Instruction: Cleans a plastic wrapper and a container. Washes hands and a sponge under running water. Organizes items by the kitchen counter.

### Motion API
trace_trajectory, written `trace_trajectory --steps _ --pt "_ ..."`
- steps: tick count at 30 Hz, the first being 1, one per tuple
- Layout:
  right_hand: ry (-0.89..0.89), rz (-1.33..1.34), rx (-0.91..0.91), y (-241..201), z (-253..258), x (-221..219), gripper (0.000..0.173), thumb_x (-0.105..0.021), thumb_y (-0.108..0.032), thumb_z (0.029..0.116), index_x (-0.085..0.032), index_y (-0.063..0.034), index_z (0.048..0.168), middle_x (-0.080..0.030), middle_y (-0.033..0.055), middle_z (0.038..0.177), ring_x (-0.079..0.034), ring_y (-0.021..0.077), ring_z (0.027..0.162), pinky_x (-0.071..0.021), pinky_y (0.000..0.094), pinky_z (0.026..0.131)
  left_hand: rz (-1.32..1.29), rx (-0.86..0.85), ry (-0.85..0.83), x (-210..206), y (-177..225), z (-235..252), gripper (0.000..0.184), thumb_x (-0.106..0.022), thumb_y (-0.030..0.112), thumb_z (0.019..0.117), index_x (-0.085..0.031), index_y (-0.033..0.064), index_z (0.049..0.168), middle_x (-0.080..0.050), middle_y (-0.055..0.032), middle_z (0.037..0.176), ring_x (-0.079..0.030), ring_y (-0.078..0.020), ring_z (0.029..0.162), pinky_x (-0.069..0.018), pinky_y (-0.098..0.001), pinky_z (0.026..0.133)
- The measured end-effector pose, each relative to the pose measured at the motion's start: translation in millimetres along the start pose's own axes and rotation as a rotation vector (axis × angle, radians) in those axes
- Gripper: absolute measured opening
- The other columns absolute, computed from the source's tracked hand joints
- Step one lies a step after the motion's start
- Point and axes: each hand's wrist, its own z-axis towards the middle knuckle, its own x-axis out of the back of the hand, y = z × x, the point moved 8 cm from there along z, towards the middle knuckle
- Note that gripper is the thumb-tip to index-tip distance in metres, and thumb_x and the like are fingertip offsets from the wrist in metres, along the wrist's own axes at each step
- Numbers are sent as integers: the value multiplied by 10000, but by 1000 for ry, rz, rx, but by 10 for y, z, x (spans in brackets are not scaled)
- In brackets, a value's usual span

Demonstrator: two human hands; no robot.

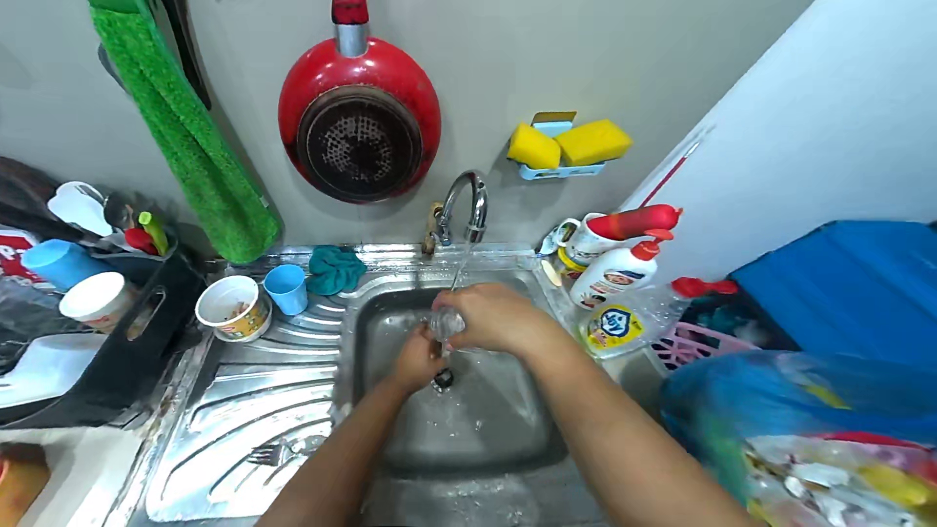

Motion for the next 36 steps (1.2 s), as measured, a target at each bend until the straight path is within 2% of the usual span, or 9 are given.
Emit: trace_trajectory --steps 2,4,7,11,14,19,24,29,36 --pt "3 -24 -81 154 -133 155 432 -747 -473 897 -703 -248 1263 -744 77 1073 -691 306 1039 -523 586 929 -600 156 -13 -102 17 150 390 -495 110 1064 -473 28 1445 -599 -164 1318 -650 -255 1084 -557 -423 919" --pt "79 61 -154 463 -321 202 452 -736 -497 910 -700 -243 1283 -747 87 1069 -699 313 1017 -529 606 923 -1072 257 -53 -176 21 219 453 -312 394 1122 -498 86 1397 -667 -128 1146 -688 -231 949 -588 -395 829" --pt "143 257 -230 940 -561 -30 488 -707 -515 934 -653 -271 1353 -733 57 1152 -704 262 1042 -545 586 946 -1259 274 -181 -254 1 238 650 -213 602 1073 -514 132 1406 -702 -142 1083 -689 -209 837 -574 -336 758" --pt "170 511 -322 1294 -683 -673 518 -721 -469 940 -622 -247 1397 -709 91 1219 -692 275 1079 -533 588 972 -749 70 -131 -53 133 165 434 -404 323 1109 -482 173 1509 -649 -93 1269 -669 -184 975 -562 -359 836" --pt "205 666 -346 1375 -651 -1087 581 -793 -404 897 -610 -180 1401 -674 116 1268 -675 266 1096 -545 526 975 -105 -214 117 264 312 90 674 -866 126 797 -616 176 1421 -586 -113 1383 -574 -270 1234 -490 -488 1046" --pt "275 806 -353 1280 -421 -1280 612 -864 -242 837 -566 -97 1351 -674 131 1198 -672 266 1074 -560 491 951 247 -492 314 470 487 -51 657 -869 63 751 -659 170 1364 -621 -55 1376 -533 -286 1312 -449 -509 1101" --pt "183 779 -253 1013 -59 -1242 680 -841 -164 851 -521 -120 1450 -637 148 1309 -647 290 1164 -540 498 1009 -107 -262 342 655 305 -100 613 -860 165 820 -621 123 1383 -605 -101 1344 -642 -229 1134 -578 -437 933" --pt "96 818 -70 585 372 -1101 619 -737 -274 956 -494 -163 1514 -605 138 1399 -624 262 1236 -511 491 1058 -662 180 406 682 -445 -295 531 -365 440 1105 -576 26 1363 -671 -183 1137 -679 -252 899 -574 -433 804" --pt "210 2 -37 431 614 234 784 -766 -384 880 -391 -428 1567 -514 170 1502 -638 442 1140 -510 680 914 203 109 191 589 -319 -882 737 -864 332 739 -602 172 1409 -559 -156 1338 -592 -275 1190 -516 -445 1022"
